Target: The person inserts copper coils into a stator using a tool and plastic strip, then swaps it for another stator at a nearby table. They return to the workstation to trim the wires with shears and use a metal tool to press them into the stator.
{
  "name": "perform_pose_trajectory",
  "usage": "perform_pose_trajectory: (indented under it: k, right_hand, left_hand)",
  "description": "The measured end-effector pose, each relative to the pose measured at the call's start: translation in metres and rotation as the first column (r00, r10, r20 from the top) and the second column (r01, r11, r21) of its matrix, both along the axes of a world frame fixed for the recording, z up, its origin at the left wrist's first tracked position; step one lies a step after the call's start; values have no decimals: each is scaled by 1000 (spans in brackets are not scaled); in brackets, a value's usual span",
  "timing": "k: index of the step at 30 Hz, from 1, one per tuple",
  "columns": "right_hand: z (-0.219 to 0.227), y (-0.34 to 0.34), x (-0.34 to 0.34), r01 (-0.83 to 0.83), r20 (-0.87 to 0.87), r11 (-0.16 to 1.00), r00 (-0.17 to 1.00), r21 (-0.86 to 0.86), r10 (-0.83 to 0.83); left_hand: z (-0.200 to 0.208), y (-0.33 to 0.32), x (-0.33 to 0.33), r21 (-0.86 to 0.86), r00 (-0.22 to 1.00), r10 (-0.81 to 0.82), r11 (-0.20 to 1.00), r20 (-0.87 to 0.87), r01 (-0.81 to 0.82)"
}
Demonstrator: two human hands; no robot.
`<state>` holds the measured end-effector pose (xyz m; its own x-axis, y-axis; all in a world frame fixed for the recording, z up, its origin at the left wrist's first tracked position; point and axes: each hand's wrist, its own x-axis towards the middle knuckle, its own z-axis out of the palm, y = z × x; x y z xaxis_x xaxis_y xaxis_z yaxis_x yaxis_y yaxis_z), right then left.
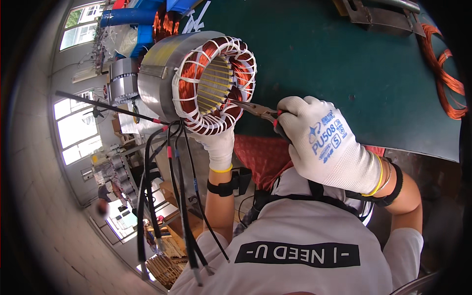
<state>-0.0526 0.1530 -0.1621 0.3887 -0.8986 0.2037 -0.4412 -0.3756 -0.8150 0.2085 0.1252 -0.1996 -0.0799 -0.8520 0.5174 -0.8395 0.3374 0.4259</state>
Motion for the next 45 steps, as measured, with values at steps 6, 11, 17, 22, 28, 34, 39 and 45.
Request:
perform_pose_trajectory:
  k: [6, 11, 17, 22, 28, 34, 39, 45]
  right_hand:
    - [21, -12, 5, -143, -187, 990, 972, 16, 143]
    - [6, -8, 9, -196, -286, 957, 949, -212, 131]
    - [21, -15, 7, -321, -336, 928, 909, -189, 247]
    - [31, -24, 3, -391, -403, 912, 860, -124, 314]
    - [15, -28, 5, -297, -270, 907, 938, -297, 219]
    - [27, -19, -20, -275, -269, 951, 935, -142, 231]
    - [36, 4, -69, -216, -164, 974, 965, -60, 204]
    - [36, 27, -128, 125, -384, 992, 917, 8, -112]
  left_hand:
    - [-6, 2, 9, 93, 999, 49, 994, 1, -49]
    - [-14, 3, 14, -80, 950, 72, 996, 304, -50]
    - [30, 25, 1, 306, 976, 209, 927, 63, -219]
    - [67, -16, 82, 48, 550, -87, 973, -831, 227]
    - [110, -101, 24, 314, 535, 143, 918, -832, 243]
    - [104, -97, 5, 252, 477, 151, 955, -866, 155]
    - [95, -98, 21, 132, 413, -55, 902, -909, 412]
    - [89, -88, 37, 166, 608, -63, 935, -792, 312]
